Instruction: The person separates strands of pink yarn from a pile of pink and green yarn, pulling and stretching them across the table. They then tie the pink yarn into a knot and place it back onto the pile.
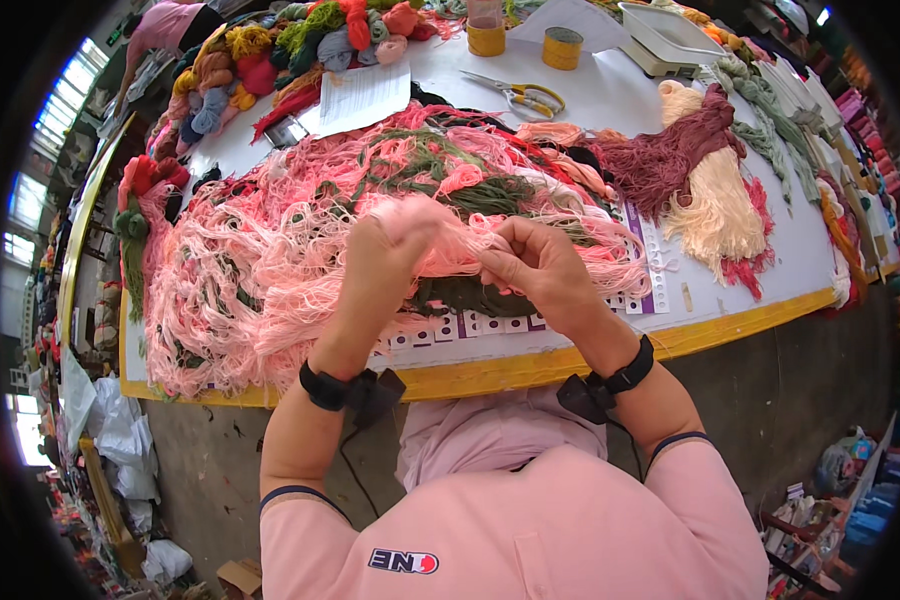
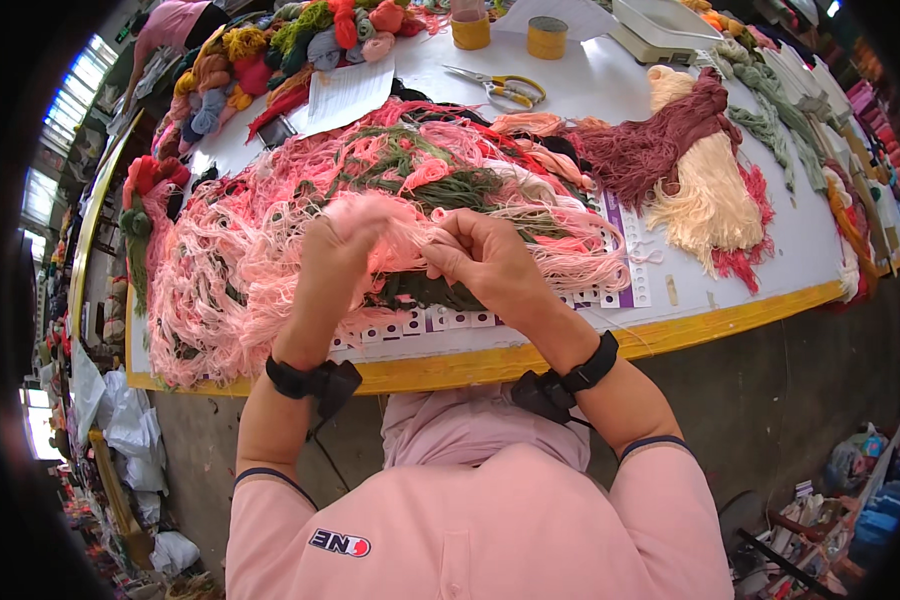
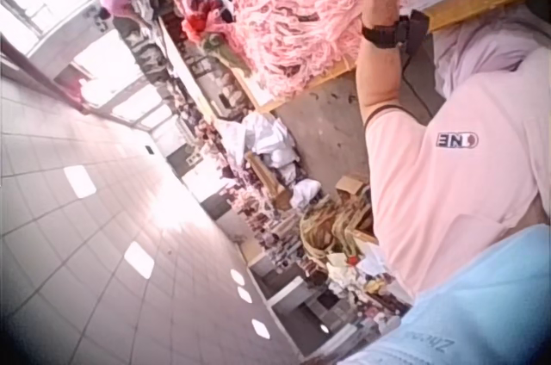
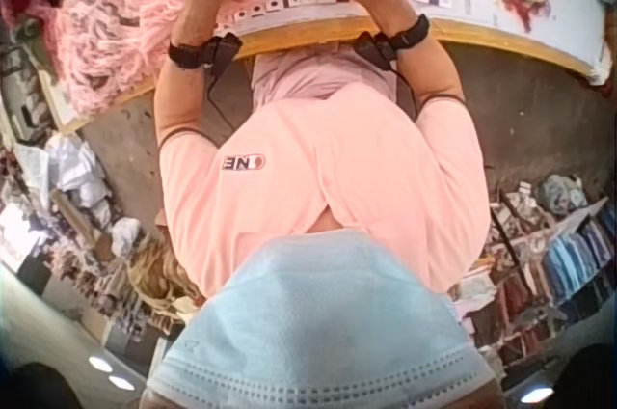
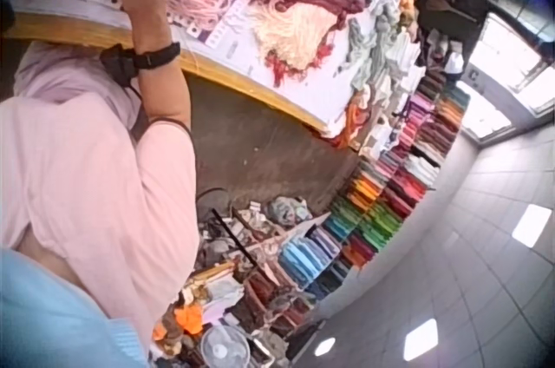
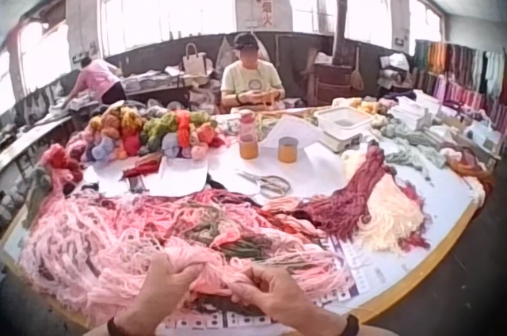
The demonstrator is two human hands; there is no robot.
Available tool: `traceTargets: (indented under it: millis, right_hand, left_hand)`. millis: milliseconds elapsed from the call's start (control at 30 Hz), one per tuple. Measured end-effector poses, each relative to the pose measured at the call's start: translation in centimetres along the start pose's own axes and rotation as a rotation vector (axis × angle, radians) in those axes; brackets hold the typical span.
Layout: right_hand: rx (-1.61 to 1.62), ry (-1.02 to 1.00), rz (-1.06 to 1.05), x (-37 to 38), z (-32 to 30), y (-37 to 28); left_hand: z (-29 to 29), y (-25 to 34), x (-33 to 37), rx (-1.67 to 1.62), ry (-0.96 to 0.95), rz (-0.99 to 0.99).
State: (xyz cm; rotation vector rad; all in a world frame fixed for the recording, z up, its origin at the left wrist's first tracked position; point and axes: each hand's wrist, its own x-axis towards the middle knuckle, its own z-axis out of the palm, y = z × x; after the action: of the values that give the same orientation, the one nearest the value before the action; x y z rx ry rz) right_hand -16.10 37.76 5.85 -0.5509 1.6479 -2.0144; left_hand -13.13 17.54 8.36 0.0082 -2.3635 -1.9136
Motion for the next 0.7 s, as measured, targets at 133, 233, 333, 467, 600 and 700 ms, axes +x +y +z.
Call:
traceTargets:
  millis: [133, 233, 333, 467, 600, 700]
  right_hand:
    - [0.054, 0.035, -0.064, -0.4, -0.8, 0.1]
    - [-0.22, 0.226, -0.092, -1.9, -4.3, -1.9]
    - [0.125, 0.504, -0.133, -4.8, -13.5, -4.1]
    - [0.438, 0.632, -0.163, -7.7, -25.3, -7.3]
    - [0.415, 0.8, -0.077, -13.9, -39.5, -6.7]
    - [-0.749, 1.257, -0.229, -28.6, -43.5, -13.5]
  left_hand:
    - [-4.0, -1.2, 1.3, -0.152, 0.155, -0.155]
    - [-10.7, -1.8, 0.4, -0.162, 0.149, 0.106]
    - [-26.6, -2.3, 4.4, -0.807, 0.487, -0.145]
    - [-53.4, -3.8, -3.7, -0.896, 0.593, -0.089]
    - [-63.1, -3.4, -9.2, 0.265, 0.613, 0.026]
    - [-64.0, -4.3, -1.6, 1.402, 0.497, 0.19]
